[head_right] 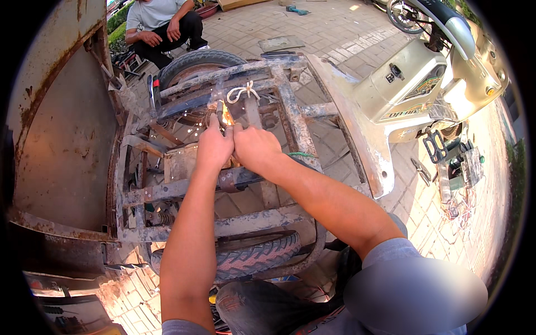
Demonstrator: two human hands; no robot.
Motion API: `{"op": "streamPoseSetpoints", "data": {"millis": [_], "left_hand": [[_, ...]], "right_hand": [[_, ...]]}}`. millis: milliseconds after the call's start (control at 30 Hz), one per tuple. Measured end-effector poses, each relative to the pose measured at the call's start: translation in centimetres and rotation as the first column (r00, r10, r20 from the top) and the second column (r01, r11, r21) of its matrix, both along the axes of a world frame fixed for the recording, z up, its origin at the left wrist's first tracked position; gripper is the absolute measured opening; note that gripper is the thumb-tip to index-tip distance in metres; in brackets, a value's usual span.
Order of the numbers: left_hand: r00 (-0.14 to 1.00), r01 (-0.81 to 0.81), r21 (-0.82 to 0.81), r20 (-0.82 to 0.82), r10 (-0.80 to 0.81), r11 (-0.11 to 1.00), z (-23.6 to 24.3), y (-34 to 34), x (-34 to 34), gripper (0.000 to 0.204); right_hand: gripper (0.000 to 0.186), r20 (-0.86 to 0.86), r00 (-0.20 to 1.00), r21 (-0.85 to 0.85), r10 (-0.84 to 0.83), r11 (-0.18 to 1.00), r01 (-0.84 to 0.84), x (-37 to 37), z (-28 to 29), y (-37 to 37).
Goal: The person welds a metal frame attached to a three-wheeled vehicle. They position a metal rod, weld it to the frame, and then inspect the weld. The person also moves around the vehicle to access different parts of the frame.
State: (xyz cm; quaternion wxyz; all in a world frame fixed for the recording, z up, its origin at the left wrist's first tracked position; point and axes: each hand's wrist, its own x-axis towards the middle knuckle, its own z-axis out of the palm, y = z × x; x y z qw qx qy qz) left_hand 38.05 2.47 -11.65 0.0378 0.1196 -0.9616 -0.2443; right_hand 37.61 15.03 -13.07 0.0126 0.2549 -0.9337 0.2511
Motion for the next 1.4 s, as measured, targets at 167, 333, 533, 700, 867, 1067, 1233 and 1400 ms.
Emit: {"op": "streamPoseSetpoints", "data": {"millis": [167,333,533,700,867,1067,1233,1400], "left_hand": [[1.0,-0.007,0.019,-0.02,0.007,1.0,0.0,0.1,0.1,0.07],[1.0,-0.006,0.005,-0.029,0.006,1.0,0.2,-0.1,0.2,0.069],[0.999,-0.033,0.077,-0.003,0.033,0.996,0.6,0.2,0.4,0.067],[1.0,-0.029,0.072,-0.006,0.029,0.997,0.3,0.0,0.3,0.067],[1.0,-0.004,0.033,-0.028,0.005,0.999,0.1,0.0,0.3,0.068],[0.999,0.013,0.025,-0.045,-0.011,1.0,-0.4,-0.2,0.0,0.067],[0.999,0.015,0.034,-0.039,-0.014,0.999,-0.3,-0.1,0.0,0.068],[0.999,0.018,0.021,-0.04,-0.017,1.0,-0.2,-0.1,0.0,0.068]], "right_hand": [[0.041,0.012,1.0,0.01,-0.002,1.0,0.002,0.1,0.2,0.0],[0.037,-0.002,1.0,-0.004,0.004,1.0,-0.004,0.1,0.2,-0.1],[0.024,0.021,1.0,0.001,0.018,1.0,-0.018,0.3,0.8,0.0],[0.023,0.017,1.0,-0.001,0.012,1.0,-0.012,0.3,0.8,-0.1],[0.027,-0.013,1.0,-0.028,-0.005,1.0,0.005,0.2,0.0,-0.1],[0.026,-0.054,0.998,-0.013,-0.011,1.0,0.01,0.0,0.0,-0.1],[0.022,0.053,0.999,0.045,-0.011,0.999,0.009,0.2,1.1,-0.1],[0.022,0.06,0.998,0.037,-0.011,0.999,0.009,0.3,1.2,0.0]]}}
